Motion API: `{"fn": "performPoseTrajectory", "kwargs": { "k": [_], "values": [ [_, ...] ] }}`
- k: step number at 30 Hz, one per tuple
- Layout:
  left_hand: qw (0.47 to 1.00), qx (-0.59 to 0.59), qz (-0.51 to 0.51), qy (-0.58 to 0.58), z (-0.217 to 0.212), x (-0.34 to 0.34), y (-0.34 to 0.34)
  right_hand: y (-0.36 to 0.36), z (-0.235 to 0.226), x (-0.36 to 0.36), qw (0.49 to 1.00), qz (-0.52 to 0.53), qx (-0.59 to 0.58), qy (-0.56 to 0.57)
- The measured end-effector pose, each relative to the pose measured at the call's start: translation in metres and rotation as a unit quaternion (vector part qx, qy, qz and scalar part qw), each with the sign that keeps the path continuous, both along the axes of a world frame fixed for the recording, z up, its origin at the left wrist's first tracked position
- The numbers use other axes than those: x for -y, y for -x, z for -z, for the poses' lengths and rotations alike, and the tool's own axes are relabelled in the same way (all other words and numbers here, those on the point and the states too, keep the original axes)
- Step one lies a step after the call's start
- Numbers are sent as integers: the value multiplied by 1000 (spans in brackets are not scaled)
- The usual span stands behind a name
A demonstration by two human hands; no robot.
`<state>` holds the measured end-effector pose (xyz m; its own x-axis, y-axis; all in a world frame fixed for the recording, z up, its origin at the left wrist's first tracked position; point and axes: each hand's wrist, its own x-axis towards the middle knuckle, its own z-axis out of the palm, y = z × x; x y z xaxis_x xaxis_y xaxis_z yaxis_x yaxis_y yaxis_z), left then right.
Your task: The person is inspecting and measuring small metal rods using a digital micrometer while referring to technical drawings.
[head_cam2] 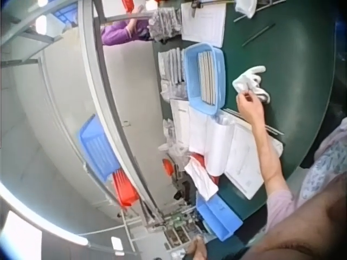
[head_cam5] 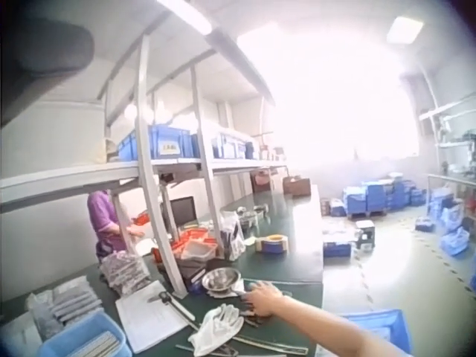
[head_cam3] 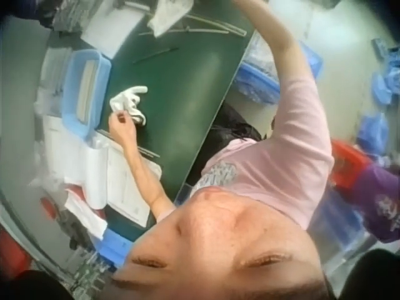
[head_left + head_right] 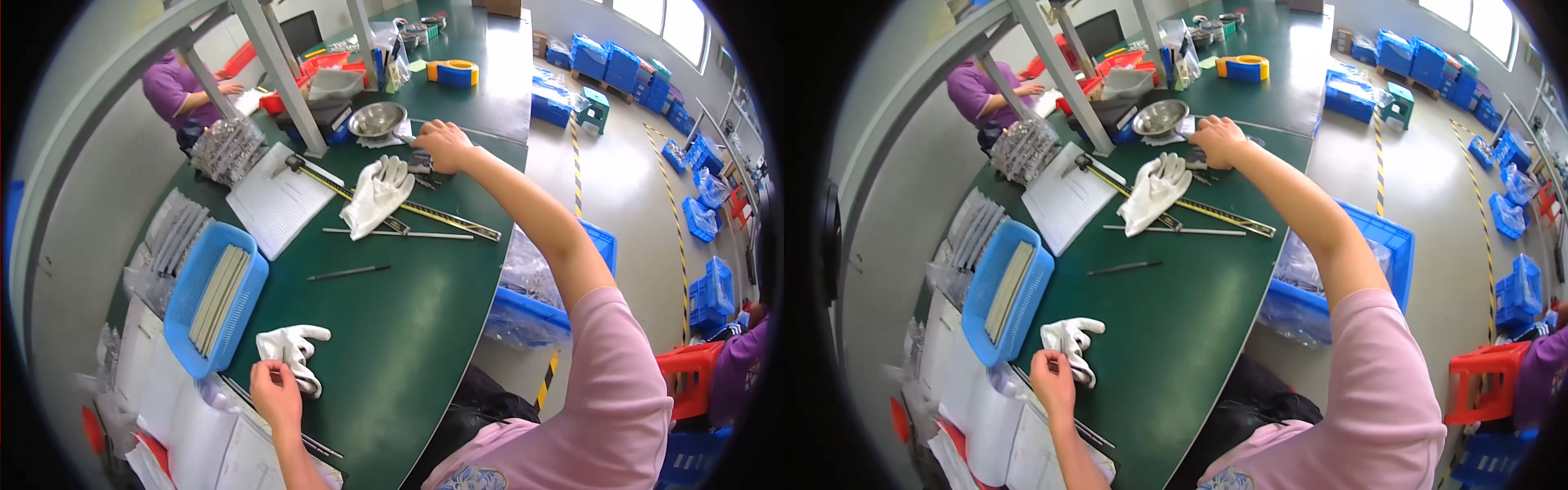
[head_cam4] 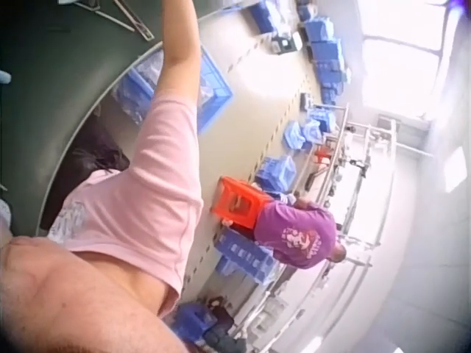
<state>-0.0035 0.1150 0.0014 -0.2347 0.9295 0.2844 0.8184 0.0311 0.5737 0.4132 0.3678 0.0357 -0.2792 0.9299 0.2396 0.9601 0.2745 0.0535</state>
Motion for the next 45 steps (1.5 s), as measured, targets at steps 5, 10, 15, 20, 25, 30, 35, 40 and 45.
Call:
{"fn": "performPoseTrajectory", "kwargs": {
  "k": [5, 10, 15, 20, 25, 30, 35, 40, 45],
  "values": [
    [1000, -2, 4, -30, -1, -1, 1, -3, -5, -25, 992, -36, 68, 103],
    [999, 17, 2, -34, 0, 0, 6, 7, -24, -17, 977, -3, 166, 130],
    [993, 68, 4, -98, -7, -2, 10, 5, -21, 1, 981, 90, 50, 163],
    [899, 437, 22, -30, -23, 6, 8, 8, -7, 16, 979, 131, -43, 153],
    [882, 466, 51, -47, -33, 8, 12, 22, -2, 24, 953, 191, -167, 167],
    [877, 476, 5, -63, -40, 7, 27, 25, 9, 19, 954, 228, -178, 72],
    [886, 454, 47, -74, -54, 31, 31, 21, -20, 27, 967, 136, -190, -99],
    [894, 420, 72, -139, -74, 62, 26, 69, -83, 89, 715, -72, -695, -14],
    [858, 449, 141, -205, -99, 80, 19, 185, -106, 168, 341, -293, -793, 411]
  ]
}}
